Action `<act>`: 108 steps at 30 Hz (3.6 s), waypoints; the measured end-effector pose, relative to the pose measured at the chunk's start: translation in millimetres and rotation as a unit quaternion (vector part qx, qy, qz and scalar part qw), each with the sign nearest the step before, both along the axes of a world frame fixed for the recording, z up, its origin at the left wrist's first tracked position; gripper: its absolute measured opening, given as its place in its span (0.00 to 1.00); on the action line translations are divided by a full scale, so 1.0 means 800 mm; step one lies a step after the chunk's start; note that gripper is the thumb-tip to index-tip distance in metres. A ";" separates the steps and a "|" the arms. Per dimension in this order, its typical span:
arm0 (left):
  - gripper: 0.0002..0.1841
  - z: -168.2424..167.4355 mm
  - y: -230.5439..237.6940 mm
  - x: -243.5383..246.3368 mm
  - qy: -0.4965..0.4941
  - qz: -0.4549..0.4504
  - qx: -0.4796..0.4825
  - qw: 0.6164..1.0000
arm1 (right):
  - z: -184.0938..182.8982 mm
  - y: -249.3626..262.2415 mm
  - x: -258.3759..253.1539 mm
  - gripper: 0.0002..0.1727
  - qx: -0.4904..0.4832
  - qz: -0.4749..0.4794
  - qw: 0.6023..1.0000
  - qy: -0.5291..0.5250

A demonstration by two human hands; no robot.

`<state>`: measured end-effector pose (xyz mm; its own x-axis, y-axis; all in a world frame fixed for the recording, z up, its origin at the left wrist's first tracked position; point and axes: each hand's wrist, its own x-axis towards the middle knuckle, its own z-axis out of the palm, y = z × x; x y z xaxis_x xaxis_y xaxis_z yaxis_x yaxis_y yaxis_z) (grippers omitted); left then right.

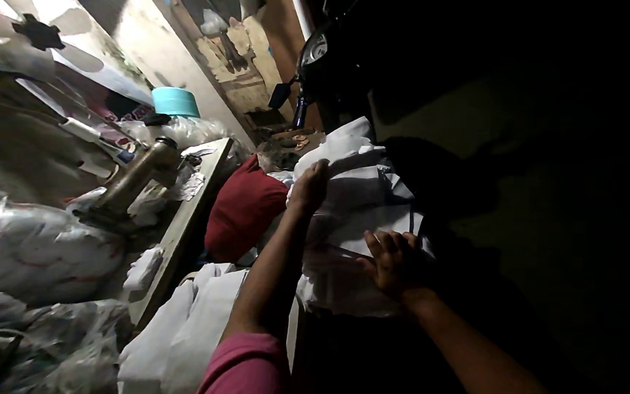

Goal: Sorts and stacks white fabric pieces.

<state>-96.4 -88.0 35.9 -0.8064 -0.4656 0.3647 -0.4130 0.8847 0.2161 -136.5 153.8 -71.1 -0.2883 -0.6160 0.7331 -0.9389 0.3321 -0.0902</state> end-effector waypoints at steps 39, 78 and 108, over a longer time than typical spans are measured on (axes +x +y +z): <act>0.20 0.014 0.026 0.324 0.468 0.385 0.255 0.754 | 0.005 0.005 -0.010 0.38 0.029 0.102 0.993 -0.058; 0.22 0.085 -0.009 0.377 0.620 0.292 0.313 0.658 | 0.003 0.005 -0.011 0.40 0.043 0.079 0.996 -0.021; 0.29 -0.017 -0.044 0.480 0.740 0.369 0.324 0.459 | 0.007 0.007 -0.006 0.40 0.078 0.062 0.995 -0.032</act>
